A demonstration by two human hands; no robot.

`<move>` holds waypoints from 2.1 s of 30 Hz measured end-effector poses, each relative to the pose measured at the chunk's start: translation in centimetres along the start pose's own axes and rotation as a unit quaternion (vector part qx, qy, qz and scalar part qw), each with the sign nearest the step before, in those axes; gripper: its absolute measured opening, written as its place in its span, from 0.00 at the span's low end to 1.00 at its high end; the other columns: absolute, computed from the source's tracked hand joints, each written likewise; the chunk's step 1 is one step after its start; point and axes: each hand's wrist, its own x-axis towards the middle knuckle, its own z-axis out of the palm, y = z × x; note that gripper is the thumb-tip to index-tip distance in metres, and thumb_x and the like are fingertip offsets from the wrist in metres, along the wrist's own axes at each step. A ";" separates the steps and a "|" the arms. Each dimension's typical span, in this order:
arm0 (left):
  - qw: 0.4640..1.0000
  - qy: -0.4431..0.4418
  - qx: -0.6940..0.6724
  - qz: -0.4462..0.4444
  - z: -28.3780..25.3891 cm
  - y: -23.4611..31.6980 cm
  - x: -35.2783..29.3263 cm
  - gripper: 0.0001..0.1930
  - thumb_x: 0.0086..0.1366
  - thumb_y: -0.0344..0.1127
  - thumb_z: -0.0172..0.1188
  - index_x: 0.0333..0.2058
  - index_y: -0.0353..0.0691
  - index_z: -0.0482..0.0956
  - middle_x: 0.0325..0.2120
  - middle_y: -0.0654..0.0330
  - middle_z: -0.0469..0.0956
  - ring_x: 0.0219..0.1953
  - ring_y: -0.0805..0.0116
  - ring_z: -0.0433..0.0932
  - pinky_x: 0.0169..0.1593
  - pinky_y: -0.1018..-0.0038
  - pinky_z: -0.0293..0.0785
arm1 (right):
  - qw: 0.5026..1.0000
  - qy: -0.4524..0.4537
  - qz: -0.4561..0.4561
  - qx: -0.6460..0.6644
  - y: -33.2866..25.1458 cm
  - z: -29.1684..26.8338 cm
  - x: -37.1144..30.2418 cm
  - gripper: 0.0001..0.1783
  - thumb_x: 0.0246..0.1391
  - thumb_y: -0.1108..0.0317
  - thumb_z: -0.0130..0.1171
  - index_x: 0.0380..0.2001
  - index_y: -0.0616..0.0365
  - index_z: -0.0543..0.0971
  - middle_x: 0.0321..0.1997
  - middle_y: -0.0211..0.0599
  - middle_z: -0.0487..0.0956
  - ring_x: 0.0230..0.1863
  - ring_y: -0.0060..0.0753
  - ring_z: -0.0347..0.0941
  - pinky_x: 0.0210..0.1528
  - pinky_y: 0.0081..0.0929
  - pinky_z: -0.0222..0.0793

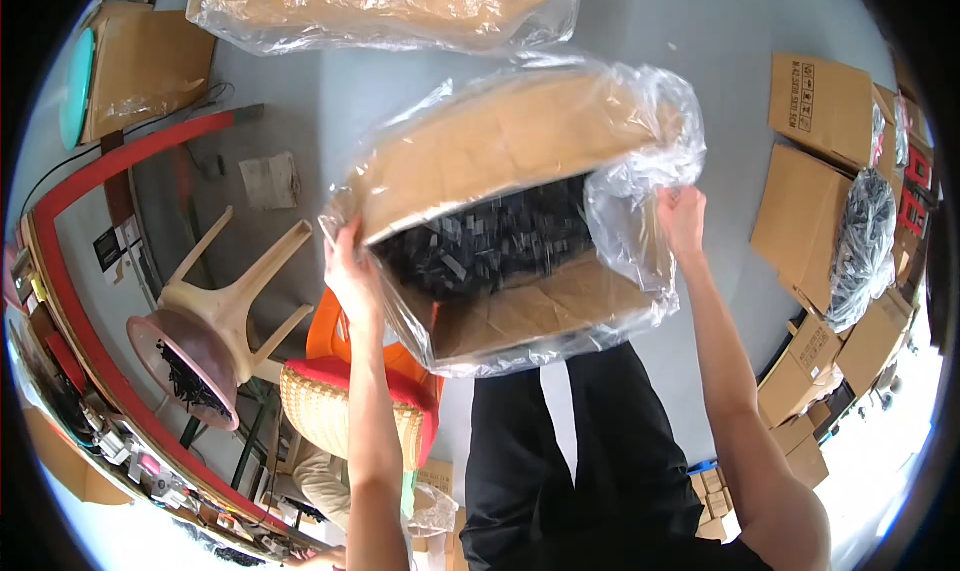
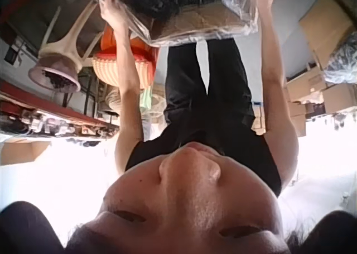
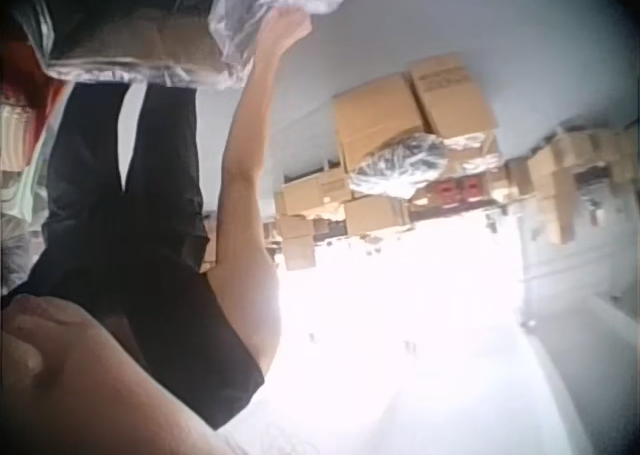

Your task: The person gathers small black plastic components from the floor and a pink basin, then places them into a cardboard box lined with a plastic bag. They close the box and move it to a stack of other boxes. Later, they handle a clear plastic bag labeled 'A25 3000' and walk through the warehouse carrying a roll of tape.

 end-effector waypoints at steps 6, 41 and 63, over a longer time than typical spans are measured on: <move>0.999 0.026 0.034 0.006 1.0 0.6 1.2 0.16 0.48 0.20 0.56 0.38 0.37 0.74 0.35 0.47 0.75 0.36 0.46 0.75 0.38 0.61 0.73 | 0.985 0.133 -0.085 0.068 0.1 1.1 -1.8 0.20 0.48 0.60 0.55 0.15 0.68 0.69 0.13 0.50 0.69 0.15 0.35 0.63 0.19 0.37 0.59; 0.955 -0.194 0.103 0.199 14.0 10.9 -3.8 0.31 0.57 0.57 0.51 0.59 0.63 0.58 0.63 0.58 0.47 0.65 0.46 0.40 0.54 0.29 0.39 | 0.901 0.311 -0.068 -0.294 -4.8 -7.9 -7.1 0.11 0.50 0.64 0.56 0.39 0.45 0.79 0.43 0.31 0.75 0.54 0.41 0.62 0.49 0.39 0.56; 0.926 -0.183 0.065 0.323 12.4 13.2 -0.6 0.29 0.54 0.55 0.53 0.55 0.56 0.64 0.53 0.63 0.62 0.58 0.59 0.56 0.56 0.41 0.45 | 0.972 -0.142 -0.163 0.096 -6.4 -2.0 11.1 0.15 0.55 0.61 0.51 0.39 0.61 0.76 0.36 0.43 0.79 0.39 0.35 0.74 0.44 0.29 0.67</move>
